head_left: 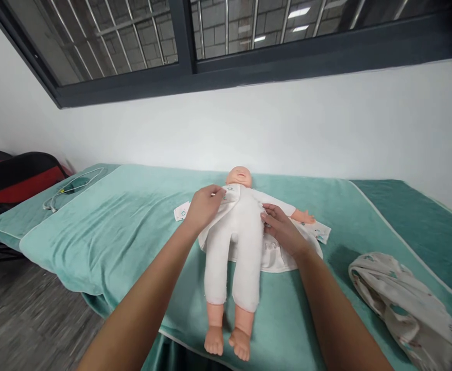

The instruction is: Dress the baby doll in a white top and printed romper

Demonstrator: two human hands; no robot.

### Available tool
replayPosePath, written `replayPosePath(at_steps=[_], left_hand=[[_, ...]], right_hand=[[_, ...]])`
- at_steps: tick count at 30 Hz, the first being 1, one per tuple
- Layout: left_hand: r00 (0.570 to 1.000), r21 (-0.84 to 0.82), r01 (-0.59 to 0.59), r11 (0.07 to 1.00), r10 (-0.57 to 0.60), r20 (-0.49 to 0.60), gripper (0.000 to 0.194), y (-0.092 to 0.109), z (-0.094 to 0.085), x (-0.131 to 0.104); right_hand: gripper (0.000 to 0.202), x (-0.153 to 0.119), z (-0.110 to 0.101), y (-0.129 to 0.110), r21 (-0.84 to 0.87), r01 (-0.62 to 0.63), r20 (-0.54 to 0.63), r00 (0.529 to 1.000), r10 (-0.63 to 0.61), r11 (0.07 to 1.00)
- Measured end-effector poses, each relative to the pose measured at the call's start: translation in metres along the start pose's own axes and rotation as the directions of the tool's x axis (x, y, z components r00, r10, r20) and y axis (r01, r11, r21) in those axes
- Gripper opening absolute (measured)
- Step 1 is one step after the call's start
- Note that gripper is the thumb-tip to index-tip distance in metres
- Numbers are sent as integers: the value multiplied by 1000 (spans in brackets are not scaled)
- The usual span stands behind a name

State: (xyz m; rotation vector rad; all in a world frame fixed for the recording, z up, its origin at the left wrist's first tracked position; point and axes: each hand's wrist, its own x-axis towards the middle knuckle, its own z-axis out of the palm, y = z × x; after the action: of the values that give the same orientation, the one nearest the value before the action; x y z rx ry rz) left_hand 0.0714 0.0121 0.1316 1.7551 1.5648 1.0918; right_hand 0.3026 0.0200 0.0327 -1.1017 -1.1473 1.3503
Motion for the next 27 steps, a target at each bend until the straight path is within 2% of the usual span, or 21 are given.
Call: replayPosePath(at_steps=[2, 4, 7, 11, 14, 16, 17, 20, 22, 24, 25, 27], left_hand=[[999, 205, 25, 978, -34, 43, 23, -21, -1, -9], [998, 363, -9, 932, -16, 68, 21, -36, 1, -22], [991, 437, -111, 893, 67, 114, 23, -44, 7, -41], [962, 309, -266, 913, 234, 137, 16, -26, 16, -56], [901, 107, -386, 916, 349, 258, 20, -12, 23, -64], [863, -13, -413, 911, 396, 315, 25, -10, 28, -71], [858, -56, -410, 911, 405, 316, 25, -11, 30, -74], [897, -115, -376, 919, 393, 202, 24, -22, 36, -80], [938, -90, -339, 937, 344, 41, 24, -32, 38, -76], [958, -49, -256, 965, 247, -146, 27, -42, 40, -65], [961, -34, -196, 980, 185, -207, 29, -48, 40, -56], [971, -3, -91, 996, 88, -221, 33, -56, 41, -37]], right_hand=[[48, -1, 2, -2, -10, -2, -6, 1000, 2, 1000], [48, -2, 3, -3, -16, -13, -8, 1000, 13, 1000], [46, -1, 3, -1, -14, -20, -16, 1000, 20, 1000], [47, 0, 2, 1, -4, -8, -18, 1000, 8, 1000], [48, -1, 2, 0, -14, 4, -6, 1000, -4, 1000], [47, -2, 3, -1, -29, 11, -15, 1000, -11, 1000], [47, -3, 3, -1, -35, 11, -18, 1000, -11, 999], [45, -2, 3, -1, -20, 7, -11, 1000, -7, 1000], [44, -1, 2, 0, -18, 5, -4, 1000, -5, 1000], [44, -1, 2, 1, -30, 2, -11, 1000, -2, 1000], [44, -1, 2, 1, -36, 0, -15, 1000, 0, 999], [45, -1, 2, 1, -34, -6, -17, 1000, 6, 999]])
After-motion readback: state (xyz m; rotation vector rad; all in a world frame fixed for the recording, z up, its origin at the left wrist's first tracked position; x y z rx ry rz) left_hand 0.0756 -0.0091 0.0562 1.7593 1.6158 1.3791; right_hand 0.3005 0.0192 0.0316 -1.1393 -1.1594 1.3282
